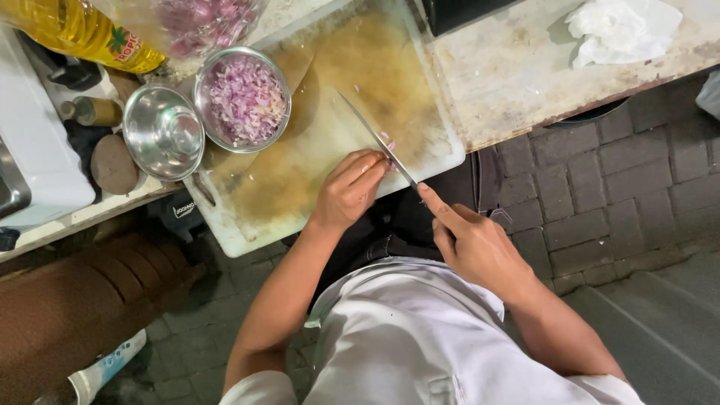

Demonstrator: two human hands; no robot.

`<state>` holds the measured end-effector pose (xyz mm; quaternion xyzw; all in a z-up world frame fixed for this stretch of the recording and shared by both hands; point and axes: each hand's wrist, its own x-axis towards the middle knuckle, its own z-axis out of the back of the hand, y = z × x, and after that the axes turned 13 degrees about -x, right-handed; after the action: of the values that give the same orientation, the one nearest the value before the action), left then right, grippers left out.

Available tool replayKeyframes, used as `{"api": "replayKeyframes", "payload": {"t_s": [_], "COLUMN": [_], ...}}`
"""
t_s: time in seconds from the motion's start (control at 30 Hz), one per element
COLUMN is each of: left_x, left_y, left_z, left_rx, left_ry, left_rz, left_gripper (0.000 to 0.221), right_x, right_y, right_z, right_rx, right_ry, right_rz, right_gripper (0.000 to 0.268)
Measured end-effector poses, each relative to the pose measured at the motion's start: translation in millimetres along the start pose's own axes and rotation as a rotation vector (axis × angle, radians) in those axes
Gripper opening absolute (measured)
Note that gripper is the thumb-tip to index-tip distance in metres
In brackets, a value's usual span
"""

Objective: Slicing shallots on a cutting board and then peeling a small onion in a kitchen setting.

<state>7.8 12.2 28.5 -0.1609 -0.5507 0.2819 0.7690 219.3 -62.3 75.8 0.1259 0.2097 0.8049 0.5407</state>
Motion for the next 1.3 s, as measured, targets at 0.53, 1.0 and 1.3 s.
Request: {"api": "replayKeyframes", "payload": {"t_s": [0.53,1.0,1.3], "left_x": [-8.6,-8.7,-9.2], "left_y": [10.6,-5.6,-0.6], "left_z": [0.6,9.9,17.6], "left_rx": [0.065,0.054,0.008], "left_ry": [0.001,0.025,0.020], "left_rz": [0.054,0.041,0.088], "left_gripper": [0.012,0.008,0.006], "right_x": [25.9,66.2,57.1], "right_y": [1.4,6.2,18.3], "right_z": [-13.4,16.5,37.3], "right_rx": [-0.055,0.147,0.022], "right_ry": [-0.002,0.066,0.228], "right_rz": [0.035,0.097,0.076], "right_gripper": [0.058,0.048,0.055]}}
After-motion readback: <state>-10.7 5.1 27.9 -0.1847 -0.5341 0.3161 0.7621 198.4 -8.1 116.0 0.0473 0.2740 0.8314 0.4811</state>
